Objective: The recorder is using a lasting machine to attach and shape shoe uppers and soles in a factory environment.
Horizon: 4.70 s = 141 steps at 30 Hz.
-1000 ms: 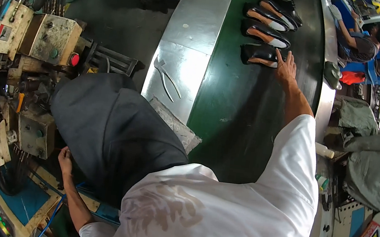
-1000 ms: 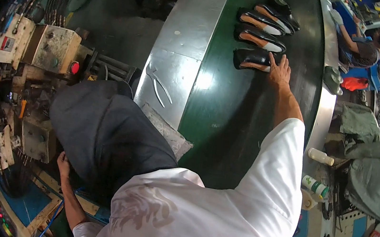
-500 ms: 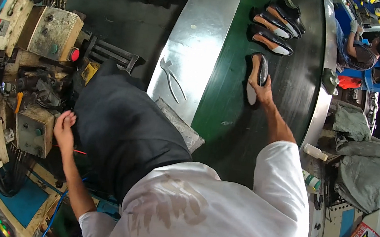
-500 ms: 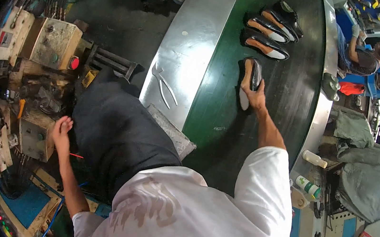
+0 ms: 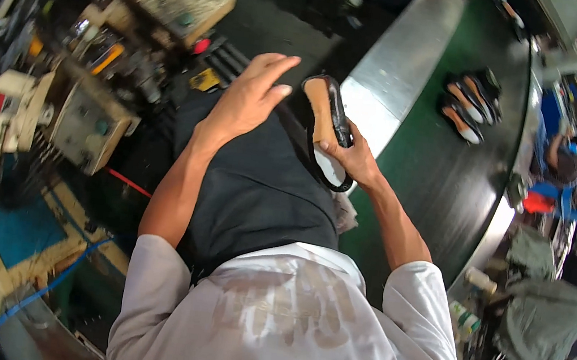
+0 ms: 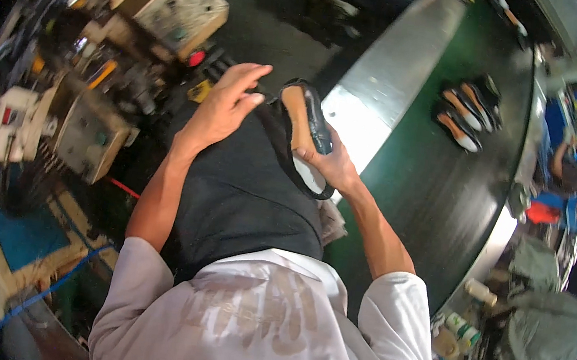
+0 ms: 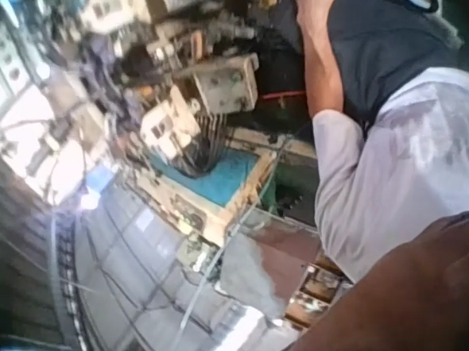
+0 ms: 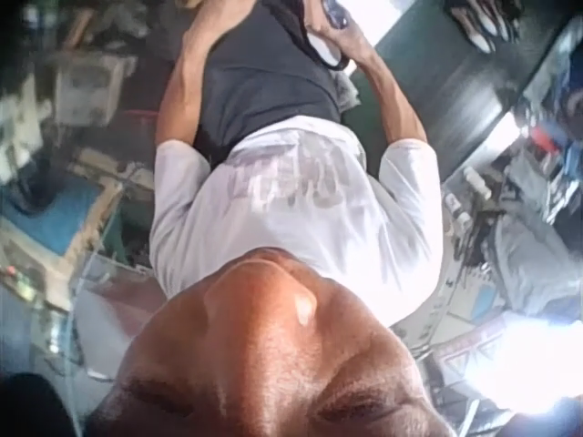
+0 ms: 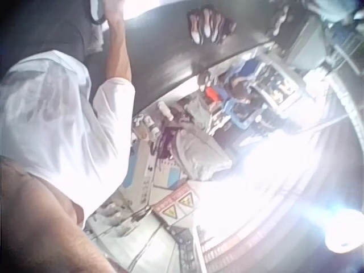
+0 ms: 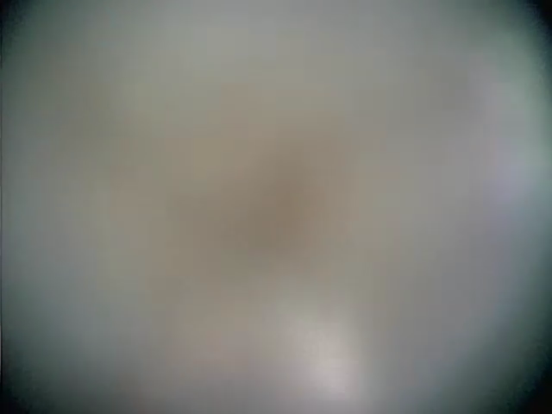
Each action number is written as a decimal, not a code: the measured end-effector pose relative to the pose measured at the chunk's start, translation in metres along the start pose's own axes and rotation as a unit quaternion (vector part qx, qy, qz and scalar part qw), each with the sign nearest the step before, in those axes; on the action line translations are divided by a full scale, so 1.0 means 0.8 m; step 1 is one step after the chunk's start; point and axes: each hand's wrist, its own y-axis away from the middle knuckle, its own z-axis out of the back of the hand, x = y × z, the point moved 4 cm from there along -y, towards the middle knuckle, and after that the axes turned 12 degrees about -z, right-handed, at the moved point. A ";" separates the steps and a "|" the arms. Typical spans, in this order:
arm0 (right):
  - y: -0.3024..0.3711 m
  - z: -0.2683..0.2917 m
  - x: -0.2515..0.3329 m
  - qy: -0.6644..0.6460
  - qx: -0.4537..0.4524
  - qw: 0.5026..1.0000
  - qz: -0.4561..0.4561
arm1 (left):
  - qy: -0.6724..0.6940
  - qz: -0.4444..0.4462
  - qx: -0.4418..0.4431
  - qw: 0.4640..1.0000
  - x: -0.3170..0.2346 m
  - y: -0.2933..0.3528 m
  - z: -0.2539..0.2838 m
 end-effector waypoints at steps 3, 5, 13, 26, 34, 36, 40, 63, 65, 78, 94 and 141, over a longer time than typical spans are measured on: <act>-0.007 -0.064 0.043 0.154 0.089 0.982 0.068 | -0.083 -0.009 0.039 0.996 0.013 0.045 0.041; -0.006 -0.101 0.071 0.191 0.146 0.968 0.067 | -0.093 -0.004 0.012 0.996 0.018 0.088 0.070; 0.011 -0.208 0.138 0.203 0.193 0.923 0.264 | -0.220 0.035 -0.169 0.960 -0.045 0.224 0.137; -0.004 -0.225 0.054 0.178 0.065 0.846 0.497 | 0.138 0.124 -0.269 0.945 -0.075 0.225 0.065; -0.013 -0.214 0.062 0.160 0.043 0.887 0.432 | 0.120 0.157 -0.285 0.938 -0.060 0.183 0.063; -0.011 -0.200 0.104 0.170 0.092 0.906 0.378 | 0.167 0.167 -0.283 0.930 -0.032 0.181 0.080; -0.031 -0.180 0.144 0.114 0.246 0.940 0.205 | 0.314 0.163 -0.352 0.866 0.010 0.154 0.101; 0.024 -0.188 0.122 0.447 0.054 0.802 0.392 | -0.147 0.280 -0.213 0.924 0.157 0.185 0.075; 0.024 -0.193 0.123 0.445 0.059 0.803 0.391 | -0.145 0.285 -0.214 0.923 0.160 0.190 0.078; 0.030 -0.214 0.129 0.457 0.073 0.784 0.413 | -0.010 0.352 -0.280 0.893 0.184 0.236 0.084; 0.071 -0.209 0.274 0.330 0.055 0.811 0.480 | -0.147 0.391 -0.317 0.851 0.302 0.339 0.135; -0.116 -0.508 0.532 0.320 -0.154 0.623 0.697 | -0.239 0.430 -0.329 0.806 0.290 0.373 0.167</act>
